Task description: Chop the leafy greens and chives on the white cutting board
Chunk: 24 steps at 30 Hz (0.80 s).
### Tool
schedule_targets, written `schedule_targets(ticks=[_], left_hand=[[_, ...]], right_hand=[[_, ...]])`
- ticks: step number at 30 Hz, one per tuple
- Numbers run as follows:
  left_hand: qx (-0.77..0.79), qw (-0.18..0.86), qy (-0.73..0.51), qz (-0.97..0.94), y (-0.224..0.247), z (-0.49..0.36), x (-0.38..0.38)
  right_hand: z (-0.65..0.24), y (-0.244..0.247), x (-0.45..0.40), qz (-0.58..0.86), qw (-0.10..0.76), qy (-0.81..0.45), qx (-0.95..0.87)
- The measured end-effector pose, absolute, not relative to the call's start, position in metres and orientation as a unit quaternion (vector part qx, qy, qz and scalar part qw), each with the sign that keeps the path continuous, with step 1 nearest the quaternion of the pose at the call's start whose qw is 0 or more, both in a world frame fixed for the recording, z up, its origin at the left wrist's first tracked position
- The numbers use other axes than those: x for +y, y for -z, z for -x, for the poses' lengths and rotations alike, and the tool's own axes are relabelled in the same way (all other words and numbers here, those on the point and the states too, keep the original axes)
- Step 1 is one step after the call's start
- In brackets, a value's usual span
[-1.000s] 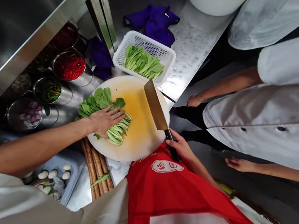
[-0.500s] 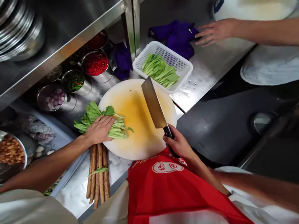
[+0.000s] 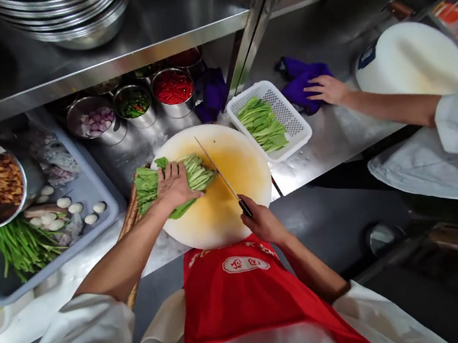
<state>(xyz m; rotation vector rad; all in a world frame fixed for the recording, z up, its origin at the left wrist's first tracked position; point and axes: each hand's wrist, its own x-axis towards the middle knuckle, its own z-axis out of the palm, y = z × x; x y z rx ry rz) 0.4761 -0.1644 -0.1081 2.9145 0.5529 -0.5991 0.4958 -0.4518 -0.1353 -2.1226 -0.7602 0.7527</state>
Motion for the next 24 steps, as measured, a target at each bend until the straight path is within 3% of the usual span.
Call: schedule_targets(ticks=[6,15,24], left_hand=[[0.18,0.058,0.207,-0.96,0.115,-0.468,-0.161],[0.159,0.052,0.132,-0.977,0.125,-0.461,-0.165],[0.167,0.056,0.126,-0.976,0.123,-0.462,-0.17]], right_hand=[[-0.49,0.135,-0.448,0.833,0.365,-0.294,-0.294],[-0.478,0.08,-0.454,0.791,0.433,-0.347,-0.258],[-0.473,0.065,-0.45,0.827,0.328,-0.373,-0.262]])
